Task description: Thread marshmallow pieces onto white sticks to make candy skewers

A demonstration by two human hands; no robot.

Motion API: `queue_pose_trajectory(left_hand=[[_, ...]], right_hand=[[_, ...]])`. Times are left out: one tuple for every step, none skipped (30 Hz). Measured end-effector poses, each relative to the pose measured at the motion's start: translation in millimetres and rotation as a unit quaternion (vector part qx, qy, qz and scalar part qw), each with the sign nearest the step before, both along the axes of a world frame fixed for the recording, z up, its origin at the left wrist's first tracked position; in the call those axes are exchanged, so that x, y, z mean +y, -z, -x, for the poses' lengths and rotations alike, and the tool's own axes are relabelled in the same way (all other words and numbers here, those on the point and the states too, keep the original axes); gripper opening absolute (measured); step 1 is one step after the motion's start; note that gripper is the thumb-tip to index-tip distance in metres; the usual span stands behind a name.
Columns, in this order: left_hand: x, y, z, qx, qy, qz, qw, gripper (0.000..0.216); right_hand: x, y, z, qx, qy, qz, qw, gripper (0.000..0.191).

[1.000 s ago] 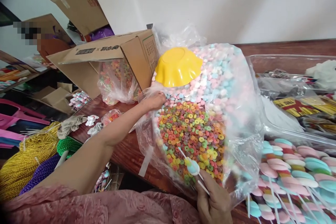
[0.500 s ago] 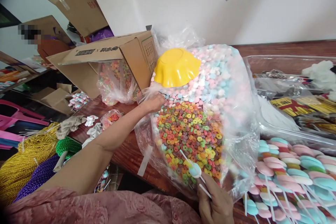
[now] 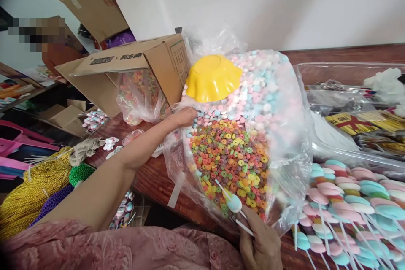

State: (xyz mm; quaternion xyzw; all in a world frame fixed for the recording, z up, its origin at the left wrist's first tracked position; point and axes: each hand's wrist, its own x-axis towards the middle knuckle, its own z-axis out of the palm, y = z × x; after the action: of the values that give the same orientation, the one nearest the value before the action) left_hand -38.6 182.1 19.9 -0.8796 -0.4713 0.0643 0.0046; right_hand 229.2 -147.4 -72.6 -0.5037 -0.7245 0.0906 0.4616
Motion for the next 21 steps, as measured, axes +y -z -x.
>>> queue_pose_trajectory(left_hand=[[0.6, -3.6, 0.0, -0.013, -0.009, 0.007, 1.0, 0.031], [0.0, -7.6, 0.6, -0.03, -0.015, 0.014, 0.999, 0.031], [-2.2, -11.8, 1.5, -0.048, -0.019, 0.022, 0.998, 0.032], [-6.2, -15.6, 2.6, -0.062, -0.019, 0.026, 0.998, 0.033], [-12.1, -18.7, 3.5, -0.086, -0.019, 0.035, 0.996, 0.035], [-19.9, -20.6, 3.7, -0.129, -0.02, 0.054, 0.99, 0.036], [-29.7, -21.0, 2.9, -0.192, -0.022, 0.086, 0.977, 0.035], [-41.1, -19.6, 0.8, -0.269, -0.025, 0.126, 0.955, 0.033], [-53.9, -16.3, -2.7, -0.35, -0.029, 0.167, 0.921, 0.03], [-67.8, -11.5, -7.5, -0.429, -0.033, 0.198, 0.881, 0.025], [-82.4, -5.5, -13.4, -0.49, -0.035, 0.215, 0.844, 0.021], [-97.1, 1.2, -19.9, -0.531, -0.035, 0.214, 0.819, 0.016], [-111.5, 8.0, -26.4, -0.559, -0.035, 0.206, 0.802, 0.013], [-125.3, 14.3, -32.5, -0.581, -0.04, 0.201, 0.788, 0.01], [-138.0, 19.8, -37.9, -0.6, -0.053, 0.206, 0.771, 0.008], [-149.7, 24.3, -42.3, -0.619, -0.073, 0.22, 0.751, 0.008], [-160.1, 27.6, -45.9, -0.638, -0.099, 0.239, 0.725, 0.012], [-169.6, 29.9, -48.9, -0.66, -0.127, 0.256, 0.695, 0.016], [-178.2, 31.2, -51.7, -0.682, -0.153, 0.269, 0.663, 0.02], [-186.2, 31.9, -54.7, -0.704, -0.172, 0.277, 0.631, 0.023], [-193.7, 32.1, -58.1, -0.725, -0.184, 0.282, 0.601, 0.025]], right_hand=[[-0.1, -2.3, -0.1, 0.005, 0.003, -0.002, 1.0, 0.024], [0.0, -4.7, -0.3, 0.01, 0.006, 0.001, 1.0, 0.023], [0.5, -7.3, -0.4, 0.015, 0.006, 0.008, 1.0, 0.021], [1.2, -10.0, 0.1, 0.023, 0.007, 0.016, 1.0, 0.02], [2.3, -12.9, 1.2, 0.034, 0.009, 0.026, 0.999, 0.019], [3.7, -16.0, 3.1, 0.047, 0.013, 0.035, 0.998, 0.019], [5.4, -19.4, 5.9, 0.063, 0.017, 0.043, 0.997, 0.018], [7.4, -22.9, 9.2, 0.081, 0.022, 0.053, 0.995, 0.017], [9.5, -26.3, 12.8, 0.1, 0.026, 0.062, 0.993, 0.015], [11.8, -29.5, 16.5, 0.118, 0.03, 0.072, 0.99, 0.015], [14.0, -32.3, 19.8, 0.134, 0.032, 0.082, 0.987, 0.015], [16.2, -34.5, 22.5, 0.149, 0.034, 0.089, 0.984, 0.016], [18.1, -36.1, 24.6, 0.163, 0.04, 0.097, 0.981, 0.018], [19.8, -37.2, 26.1, 0.177, 0.046, 0.105, 0.978, 0.02], [21.0, -38.1, 27.1, 0.194, 0.051, 0.114, 0.973, 0.021], [22.0, -39.0, 27.9, 0.213, 0.054, 0.128, 0.967, 0.023], [22.7, -40.2, 28.8, 0.235, 0.056, 0.141, 0.96, 0.023], [23.4, -41.9, 30.0, 0.258, 0.058, 0.155, 0.952, 0.022], [24.4, -43.9, 32.0, 0.282, 0.06, 0.164, 0.943, 0.019], [25.8, -46.1, 34.9, 0.306, 0.062, 0.172, 0.934, 0.016], [28.0, -48.2, 38.7, 0.33, 0.064, 0.18, 0.924, 0.014]])
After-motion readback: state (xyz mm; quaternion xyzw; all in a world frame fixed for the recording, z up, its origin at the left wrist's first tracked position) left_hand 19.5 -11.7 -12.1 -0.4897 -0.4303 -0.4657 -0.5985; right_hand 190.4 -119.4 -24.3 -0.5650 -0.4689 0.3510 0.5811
